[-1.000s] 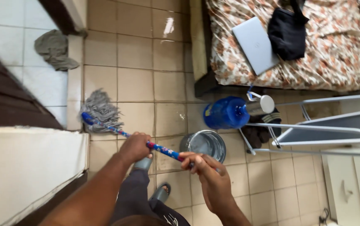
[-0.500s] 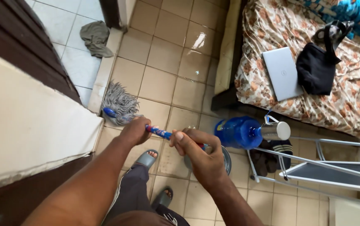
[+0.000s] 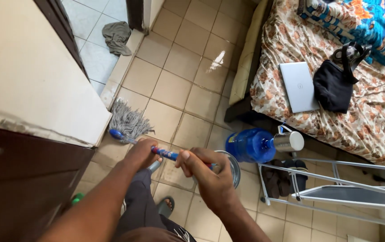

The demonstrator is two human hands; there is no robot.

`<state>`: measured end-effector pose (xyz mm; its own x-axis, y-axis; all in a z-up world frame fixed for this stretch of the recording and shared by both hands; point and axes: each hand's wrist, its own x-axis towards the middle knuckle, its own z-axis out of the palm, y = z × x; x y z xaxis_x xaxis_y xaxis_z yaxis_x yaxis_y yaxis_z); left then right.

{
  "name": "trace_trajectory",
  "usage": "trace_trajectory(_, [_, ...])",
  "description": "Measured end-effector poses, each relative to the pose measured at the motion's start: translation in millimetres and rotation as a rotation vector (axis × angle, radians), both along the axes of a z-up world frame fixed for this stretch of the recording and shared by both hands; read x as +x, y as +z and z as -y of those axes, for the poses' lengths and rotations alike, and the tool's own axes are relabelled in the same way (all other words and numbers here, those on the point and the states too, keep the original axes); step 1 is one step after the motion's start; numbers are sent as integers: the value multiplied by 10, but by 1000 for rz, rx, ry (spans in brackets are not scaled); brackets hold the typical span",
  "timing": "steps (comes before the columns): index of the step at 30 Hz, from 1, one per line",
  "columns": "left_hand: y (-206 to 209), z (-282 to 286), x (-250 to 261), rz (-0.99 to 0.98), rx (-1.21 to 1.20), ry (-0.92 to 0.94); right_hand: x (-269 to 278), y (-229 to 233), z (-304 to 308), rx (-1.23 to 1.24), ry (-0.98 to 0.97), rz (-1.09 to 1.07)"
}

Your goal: The person mops the tiled floor of a bedroom using a string mop and a metal bucket of water. They repeatedly dip the mop into the bucket and wipe the floor around a bed, a water dispenser, and a doorway leading to a bathroom.

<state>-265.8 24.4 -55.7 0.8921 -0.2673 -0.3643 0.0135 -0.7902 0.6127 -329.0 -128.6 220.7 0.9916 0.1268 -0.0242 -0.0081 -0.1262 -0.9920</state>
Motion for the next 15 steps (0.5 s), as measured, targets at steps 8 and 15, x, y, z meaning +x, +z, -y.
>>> trace_trajectory(8, [242, 59, -820, -46, -37, 207, -447, 44, 69, -73, 189, -16])
trace_trajectory(15, [890, 115, -1245, -244, -136, 616, -409, 167, 22, -146, 404, -122])
